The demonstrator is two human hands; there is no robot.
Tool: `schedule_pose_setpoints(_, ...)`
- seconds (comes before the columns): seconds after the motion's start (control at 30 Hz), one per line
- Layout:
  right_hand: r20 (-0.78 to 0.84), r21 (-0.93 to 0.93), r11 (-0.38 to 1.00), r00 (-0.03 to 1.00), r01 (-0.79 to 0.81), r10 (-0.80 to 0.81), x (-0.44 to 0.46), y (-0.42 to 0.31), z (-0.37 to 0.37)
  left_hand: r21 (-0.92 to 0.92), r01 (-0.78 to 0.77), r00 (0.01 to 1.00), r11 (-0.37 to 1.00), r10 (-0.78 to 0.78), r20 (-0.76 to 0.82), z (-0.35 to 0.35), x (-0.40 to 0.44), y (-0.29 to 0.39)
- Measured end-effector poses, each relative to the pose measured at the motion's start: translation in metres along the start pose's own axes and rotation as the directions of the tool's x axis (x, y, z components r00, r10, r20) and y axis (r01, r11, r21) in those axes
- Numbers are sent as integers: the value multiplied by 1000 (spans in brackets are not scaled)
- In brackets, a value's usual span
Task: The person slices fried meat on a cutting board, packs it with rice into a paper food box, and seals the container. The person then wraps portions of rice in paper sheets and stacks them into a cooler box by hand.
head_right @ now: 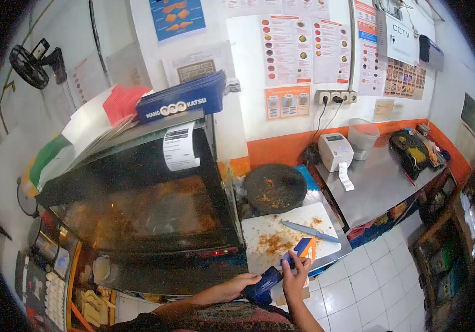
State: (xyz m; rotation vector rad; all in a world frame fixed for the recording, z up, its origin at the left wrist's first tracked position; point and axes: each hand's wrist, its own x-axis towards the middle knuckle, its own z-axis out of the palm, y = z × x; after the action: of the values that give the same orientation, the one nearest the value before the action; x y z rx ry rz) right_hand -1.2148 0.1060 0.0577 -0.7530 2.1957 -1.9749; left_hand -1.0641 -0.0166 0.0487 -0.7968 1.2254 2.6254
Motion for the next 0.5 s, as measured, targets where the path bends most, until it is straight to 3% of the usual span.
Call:
schedule_pose_setpoints(0.03, 7, -2, 1000, 1000, -1, 1, -2, -5, 1, 38, -28, 999, 999, 29, -18, -4, -1, -4)
schedule_pose_setpoints(0.1, 159, -343, 931, 985, 122, -71, -6, -16, 2, 76, -58, 998, 995, 61, -35, -16, -1, -10)
schedule_pose_setpoints(0.13, 331, -301, 929, 937, 214, -109, -3, -5, -1, 118, -32, 999, 992, 35, -26, -24, -1, -16)
schedule_pose_setpoints(0.17, 332, -302, 928, 937, 217, -111, 4, -7, -4, 160, -7, 1000, 987, 10, -17, -30, 1, -19)
schedule_pose_setpoints(0.23, 751, -92, 955, 649, 282, -119, 15, -19, -9, 143, -54, 998, 988, 56, -6, -35, 3, -27)
schedule_pose_setpoints(0.27, 755, -98, 932, 636, 350, -160, 14, -25, -10, 126, -97, 995, 987, 98, 2, -31, -2, -27)
schedule_pose_setpoints(0.5, 796, -86, 964, 599, 251, -85, 8, -17, -6, 189, -203, 978, 961, 192, 77, -16, -18, 5)
